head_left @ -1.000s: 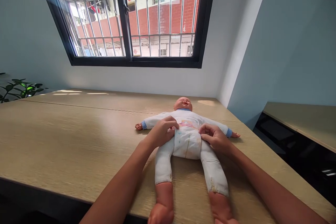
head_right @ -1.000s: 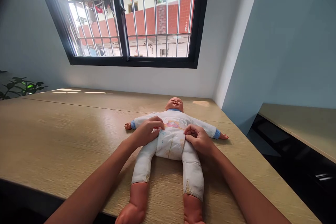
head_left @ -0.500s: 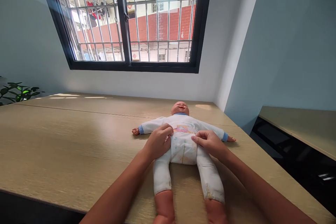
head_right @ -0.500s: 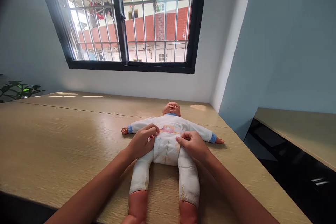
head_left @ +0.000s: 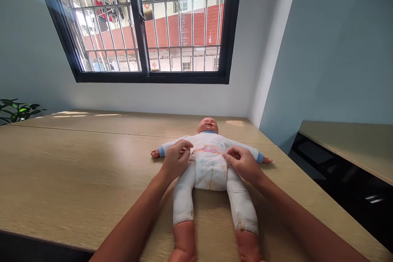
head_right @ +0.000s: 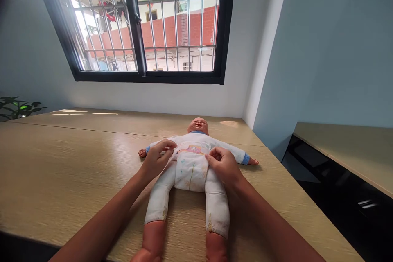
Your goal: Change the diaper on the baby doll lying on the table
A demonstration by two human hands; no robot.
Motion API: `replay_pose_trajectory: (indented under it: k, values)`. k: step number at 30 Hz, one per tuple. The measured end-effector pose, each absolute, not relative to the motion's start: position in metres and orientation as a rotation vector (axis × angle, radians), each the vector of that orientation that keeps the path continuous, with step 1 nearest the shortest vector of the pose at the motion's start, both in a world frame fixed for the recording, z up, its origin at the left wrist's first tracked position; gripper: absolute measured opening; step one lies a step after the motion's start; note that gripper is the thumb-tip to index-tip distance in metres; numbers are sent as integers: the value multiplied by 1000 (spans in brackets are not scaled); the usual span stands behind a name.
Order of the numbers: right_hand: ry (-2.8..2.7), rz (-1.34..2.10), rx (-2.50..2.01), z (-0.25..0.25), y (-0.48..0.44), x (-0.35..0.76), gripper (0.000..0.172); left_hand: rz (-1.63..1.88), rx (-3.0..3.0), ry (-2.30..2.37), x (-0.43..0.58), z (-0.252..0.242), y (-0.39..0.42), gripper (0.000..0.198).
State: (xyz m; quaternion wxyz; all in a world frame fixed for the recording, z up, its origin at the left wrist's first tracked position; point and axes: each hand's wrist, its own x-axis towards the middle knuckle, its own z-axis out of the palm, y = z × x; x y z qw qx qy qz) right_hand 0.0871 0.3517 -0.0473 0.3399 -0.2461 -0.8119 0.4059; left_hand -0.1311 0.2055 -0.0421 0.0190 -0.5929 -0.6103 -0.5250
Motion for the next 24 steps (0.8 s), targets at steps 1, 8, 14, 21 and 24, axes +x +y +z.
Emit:
replay_pose_trajectory:
  k: [1,8,14,21,24]
  values:
    - [-2112,973,-603,-49,351,87,29,-1653,-1865,-1899,-130,-42,206,22]
    - [-2382,624,-417,-52,348,84,37,-1365,-2402,-1884,-119,-45,211,40]
    - [-2573,514,-433,-47,342,81,38,-1227,-2422,-1924,-113,-37,213,34]
    - [-2112,688,-563,-58,346,81,25,-1512,-2019,-2022,-110,-40,213,26]
    - [-2059,708,-663,-57,346,78,26,-1665,-1877,-2076,-114,-42,220,21]
